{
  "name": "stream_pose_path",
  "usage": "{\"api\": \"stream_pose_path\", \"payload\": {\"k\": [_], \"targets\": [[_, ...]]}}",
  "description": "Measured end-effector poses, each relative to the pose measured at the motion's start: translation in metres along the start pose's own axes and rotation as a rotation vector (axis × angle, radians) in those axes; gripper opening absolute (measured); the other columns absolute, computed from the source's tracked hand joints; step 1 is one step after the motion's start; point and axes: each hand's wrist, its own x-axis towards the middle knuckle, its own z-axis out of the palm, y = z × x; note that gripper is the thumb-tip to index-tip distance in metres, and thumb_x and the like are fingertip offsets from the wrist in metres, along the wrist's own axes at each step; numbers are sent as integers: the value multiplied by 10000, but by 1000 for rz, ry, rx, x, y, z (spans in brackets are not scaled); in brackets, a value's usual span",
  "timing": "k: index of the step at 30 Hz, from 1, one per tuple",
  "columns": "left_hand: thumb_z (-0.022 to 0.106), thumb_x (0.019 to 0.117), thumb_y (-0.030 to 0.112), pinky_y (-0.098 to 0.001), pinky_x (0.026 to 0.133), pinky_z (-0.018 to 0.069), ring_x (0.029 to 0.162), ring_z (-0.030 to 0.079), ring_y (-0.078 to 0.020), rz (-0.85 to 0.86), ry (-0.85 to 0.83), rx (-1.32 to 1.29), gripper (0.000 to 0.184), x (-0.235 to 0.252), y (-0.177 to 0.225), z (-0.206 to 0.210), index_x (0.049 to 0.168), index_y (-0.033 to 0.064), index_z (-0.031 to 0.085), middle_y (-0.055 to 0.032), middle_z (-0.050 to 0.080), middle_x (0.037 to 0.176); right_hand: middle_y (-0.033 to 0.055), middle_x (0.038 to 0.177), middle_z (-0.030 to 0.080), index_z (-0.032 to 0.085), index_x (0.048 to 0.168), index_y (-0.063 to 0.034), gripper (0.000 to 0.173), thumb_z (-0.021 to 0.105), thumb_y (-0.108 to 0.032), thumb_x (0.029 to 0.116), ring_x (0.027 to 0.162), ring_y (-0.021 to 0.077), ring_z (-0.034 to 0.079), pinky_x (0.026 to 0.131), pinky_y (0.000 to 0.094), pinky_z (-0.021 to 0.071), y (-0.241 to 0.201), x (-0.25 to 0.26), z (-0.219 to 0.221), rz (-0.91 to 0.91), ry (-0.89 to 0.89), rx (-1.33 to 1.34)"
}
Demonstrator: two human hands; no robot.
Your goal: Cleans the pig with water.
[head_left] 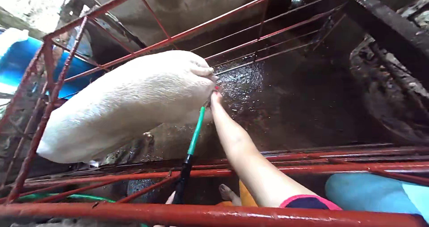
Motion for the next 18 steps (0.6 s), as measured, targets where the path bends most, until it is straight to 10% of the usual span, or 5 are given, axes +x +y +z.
{"api": "stream_pose_path", "payload": {"k": [2, 4, 8, 14, 18], "targets": [[476, 1018, 82, -251, 756, 544, 743, 646, -80, 61, 42, -56, 368, 6, -5, 3, 1234, -194, 586, -215, 695, 907, 254, 1155, 645, 582, 1332, 14, 422, 391, -295, 1117, 993, 358, 644, 859, 542, 531, -25, -15, 1, -64, -25, 68], [472, 1029, 99, -194, 748, 525, 738, 624, -27, 142, 70, -121, 398, 13, -10, 2, 1248, -220, 566, -245, 700, 950, 260, 1319, 623, 616, 1356, -20, 389, 458, -251, 1086, 1208, 390, 610, 1017, 566, 494, -44, -39, 2, -248, 29, -98], [504, 1010, 124, -134, 1009, 446, 1108, 581, 89, 268, 11, -342, 500, 29, -16, -3, 1300, -279, 447, -236, 642, 1254, 333, 1521, 427, 596, 1408, 3, 421, 555, -182, 1032, 1408, 481, 434, 1156, 557, 386, -19, -37, 5, -506, 185, -231], [496, 1055, 207, -171, 1097, 386, 1297, 515, -8, 182, -79, -364, 609, 39, -15, -2, 1381, -287, 354, -360, 502, 1411, 315, 1410, 533, 487, 1434, 67, 509, 355, -324, 1136, 1273, 434, 554, 1039, 582, 466, 54, 19, -22, 229, -103, 35], [486, 1022, 123, -144, 1097, 365, 1311, 475, 24, 124, -128, -452, 598, 36, -17, -4, 1389, -308, 292, -363, 447, 1447, 319, 1383, 539, 498, 1409, 81, 401, 462, -168, 1096, 1265, 419, 543, 1047, 575, 444, -24, 3, -17, 78, -47, 135]]}}
